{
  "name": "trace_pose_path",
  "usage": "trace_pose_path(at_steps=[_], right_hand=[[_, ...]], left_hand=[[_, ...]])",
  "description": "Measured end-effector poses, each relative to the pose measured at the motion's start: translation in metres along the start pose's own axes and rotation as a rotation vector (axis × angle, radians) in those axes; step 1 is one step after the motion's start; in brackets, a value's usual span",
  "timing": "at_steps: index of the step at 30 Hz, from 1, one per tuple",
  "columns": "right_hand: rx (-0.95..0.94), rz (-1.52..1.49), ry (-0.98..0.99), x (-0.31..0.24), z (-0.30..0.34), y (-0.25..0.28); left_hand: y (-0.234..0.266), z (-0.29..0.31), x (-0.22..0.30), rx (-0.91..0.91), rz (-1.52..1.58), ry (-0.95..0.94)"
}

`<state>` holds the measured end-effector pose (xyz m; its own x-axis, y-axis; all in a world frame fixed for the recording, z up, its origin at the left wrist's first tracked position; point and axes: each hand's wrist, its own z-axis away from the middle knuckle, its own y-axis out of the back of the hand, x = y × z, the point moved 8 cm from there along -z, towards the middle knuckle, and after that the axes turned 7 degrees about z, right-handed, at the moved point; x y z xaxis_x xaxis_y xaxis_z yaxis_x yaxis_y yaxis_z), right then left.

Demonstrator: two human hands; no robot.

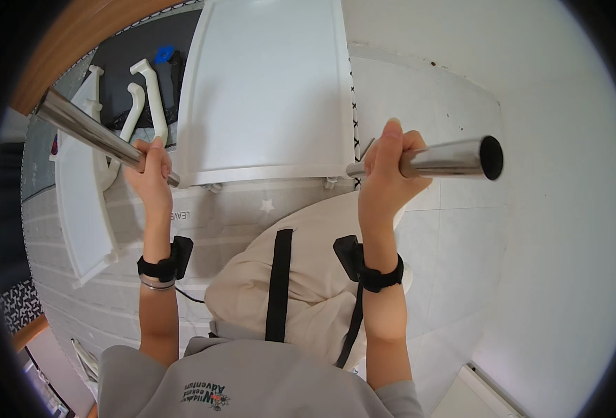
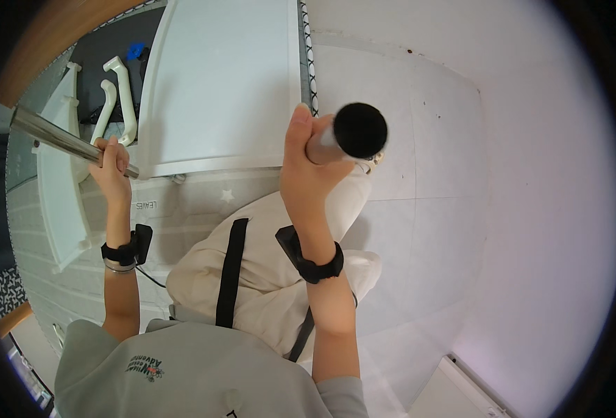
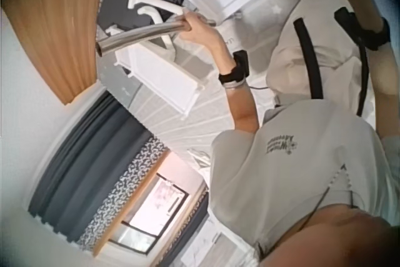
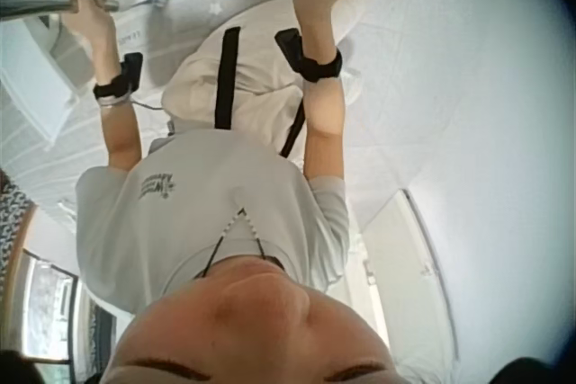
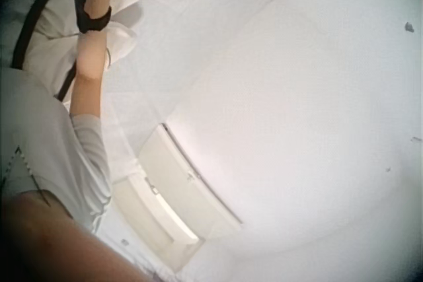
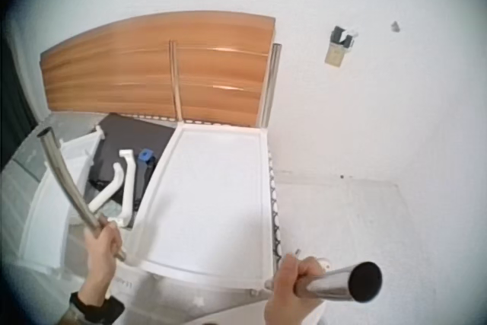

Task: Assembling a white plastic rolling cart by attaching metal support tubes and shelves.

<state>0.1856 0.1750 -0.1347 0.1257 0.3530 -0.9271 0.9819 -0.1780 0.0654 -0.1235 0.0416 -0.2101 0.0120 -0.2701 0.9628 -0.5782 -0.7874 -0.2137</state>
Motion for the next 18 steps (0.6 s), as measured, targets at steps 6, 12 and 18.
trace_pose_path(at_steps=[6, 12, 18], right_hand=[[-0.469, -0.190, -0.177, 0.015, -0.002, -0.012], [-0.887, -0.024, -0.278, 0.048, 0.008, -0.025], [-0.826, -0.018, -0.285, 0.060, 0.011, -0.024]], left_hand=[[0.001, -0.001, -0.001, -0.045, 0.012, -0.017], [-0.001, 0.000, 0.002, -0.071, -0.006, -0.034], [-0.001, -0.001, 0.002, -0.059, 0.000, -0.049]])
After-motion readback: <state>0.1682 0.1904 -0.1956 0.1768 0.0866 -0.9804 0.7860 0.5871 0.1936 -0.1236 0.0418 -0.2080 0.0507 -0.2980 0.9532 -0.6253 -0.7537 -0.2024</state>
